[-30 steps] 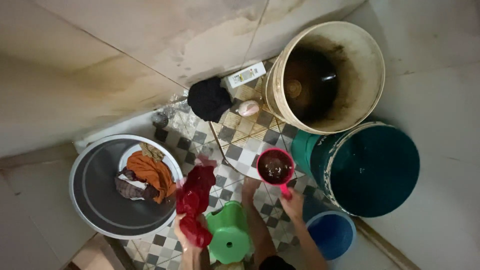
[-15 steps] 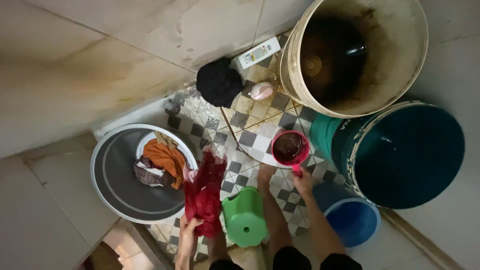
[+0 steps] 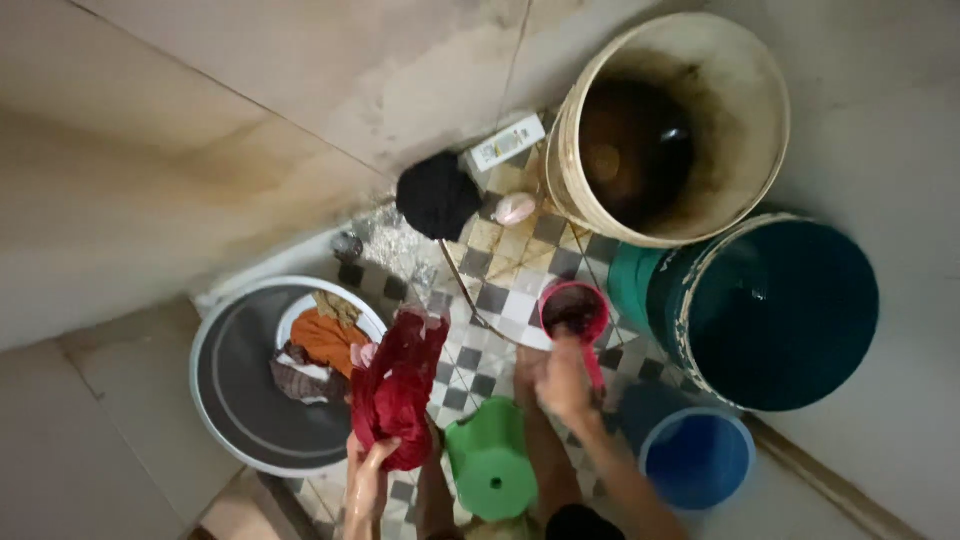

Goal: Hand-washing clothes in a basin with water from buckets.

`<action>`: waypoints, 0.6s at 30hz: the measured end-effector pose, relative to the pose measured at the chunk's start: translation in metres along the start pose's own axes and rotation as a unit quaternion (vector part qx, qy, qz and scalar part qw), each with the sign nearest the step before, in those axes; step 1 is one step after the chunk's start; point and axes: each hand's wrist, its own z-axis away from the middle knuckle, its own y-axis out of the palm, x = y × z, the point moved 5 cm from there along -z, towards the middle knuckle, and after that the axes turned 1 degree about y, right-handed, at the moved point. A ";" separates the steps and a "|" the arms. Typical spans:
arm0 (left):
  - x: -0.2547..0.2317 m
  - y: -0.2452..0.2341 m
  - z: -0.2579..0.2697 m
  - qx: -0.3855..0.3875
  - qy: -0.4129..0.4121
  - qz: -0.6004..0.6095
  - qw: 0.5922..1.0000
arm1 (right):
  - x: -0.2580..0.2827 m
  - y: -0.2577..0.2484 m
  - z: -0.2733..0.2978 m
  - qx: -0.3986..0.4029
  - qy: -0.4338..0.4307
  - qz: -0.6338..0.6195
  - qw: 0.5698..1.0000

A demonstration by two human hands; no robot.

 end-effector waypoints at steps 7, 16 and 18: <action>0.000 0.000 -0.001 0.031 0.031 -0.184 0.982 | 0.159 0.004 0.049 0.471 0.142 -0.702 0.514; -0.085 0.106 0.049 0.220 0.175 -0.686 0.671 | 0.241 -0.083 -0.015 0.560 0.162 -0.719 0.379; -0.067 0.100 0.051 0.240 0.168 -0.728 0.620 | 0.240 -0.079 -0.015 0.576 0.167 -0.678 0.424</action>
